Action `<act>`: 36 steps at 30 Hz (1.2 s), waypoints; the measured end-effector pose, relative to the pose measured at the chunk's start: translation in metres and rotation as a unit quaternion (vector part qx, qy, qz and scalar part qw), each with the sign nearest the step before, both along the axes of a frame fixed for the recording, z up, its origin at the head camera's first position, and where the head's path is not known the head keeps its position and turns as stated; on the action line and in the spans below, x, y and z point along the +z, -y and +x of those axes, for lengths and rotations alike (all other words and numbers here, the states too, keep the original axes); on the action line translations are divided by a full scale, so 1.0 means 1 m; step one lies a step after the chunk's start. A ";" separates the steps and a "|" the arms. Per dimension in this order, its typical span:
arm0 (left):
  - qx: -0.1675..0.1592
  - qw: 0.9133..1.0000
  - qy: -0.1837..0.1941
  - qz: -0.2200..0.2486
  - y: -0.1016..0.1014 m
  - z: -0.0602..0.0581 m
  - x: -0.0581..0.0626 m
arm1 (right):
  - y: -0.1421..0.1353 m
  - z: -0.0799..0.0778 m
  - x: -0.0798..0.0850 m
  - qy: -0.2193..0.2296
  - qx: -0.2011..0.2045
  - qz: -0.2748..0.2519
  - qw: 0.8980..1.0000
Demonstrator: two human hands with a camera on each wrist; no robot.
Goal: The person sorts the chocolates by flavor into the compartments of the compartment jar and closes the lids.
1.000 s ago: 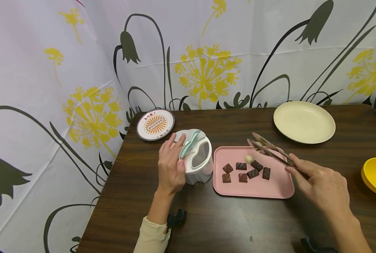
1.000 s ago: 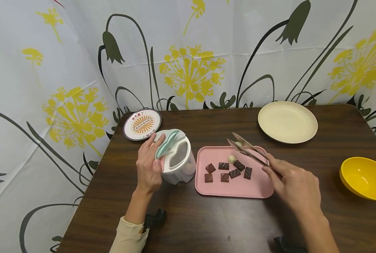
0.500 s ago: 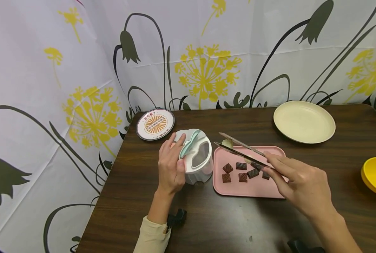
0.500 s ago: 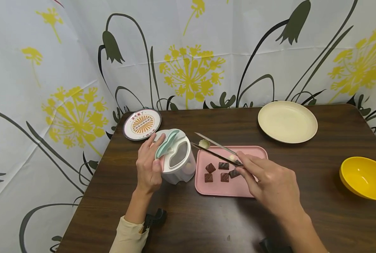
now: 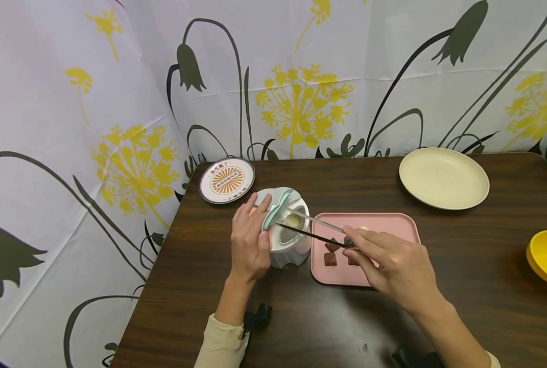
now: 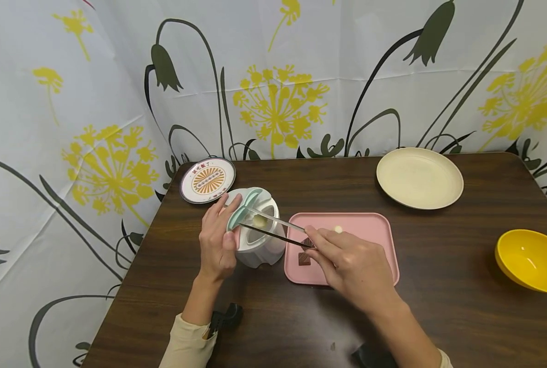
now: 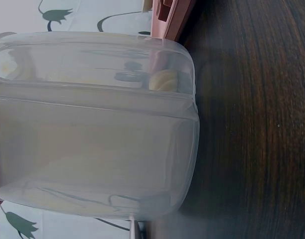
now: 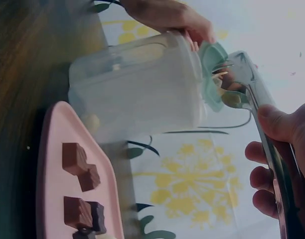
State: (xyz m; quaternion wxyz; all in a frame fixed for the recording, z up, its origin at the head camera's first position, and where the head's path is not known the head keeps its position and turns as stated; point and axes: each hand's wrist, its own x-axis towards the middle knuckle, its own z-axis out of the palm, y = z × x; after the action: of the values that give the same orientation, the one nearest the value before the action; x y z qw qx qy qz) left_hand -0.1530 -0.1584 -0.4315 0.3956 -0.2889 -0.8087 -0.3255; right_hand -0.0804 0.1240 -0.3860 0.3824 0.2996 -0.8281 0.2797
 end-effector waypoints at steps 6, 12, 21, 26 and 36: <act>-0.001 1.000 0.002 0.001 0.000 0.000 0.000 | 0.003 0.000 -0.005 0.010 0.003 0.005 1.000; 0.003 1.000 0.001 -0.005 0.001 0.000 0.000 | 0.002 -0.001 -0.007 0.018 -0.002 0.006 1.000; 0.002 1.000 -0.001 -0.007 0.000 0.000 0.000 | -0.002 0.000 -0.007 0.054 -0.006 0.030 0.998; 0.004 1.000 0.002 -0.005 0.000 0.001 0.000 | -0.003 -0.002 -0.008 0.059 -0.007 0.035 0.998; 0.003 1.000 0.003 -0.004 0.000 0.001 0.000 | -0.007 -0.001 -0.006 0.080 -0.028 0.041 0.996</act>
State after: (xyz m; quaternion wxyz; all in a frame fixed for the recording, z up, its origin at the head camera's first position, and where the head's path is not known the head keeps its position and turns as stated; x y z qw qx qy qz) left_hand -0.1524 -0.1582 -0.4311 0.3932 -0.2870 -0.8121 -0.3219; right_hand -0.0817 0.1315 -0.3922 0.3099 0.2678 -0.8750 0.2580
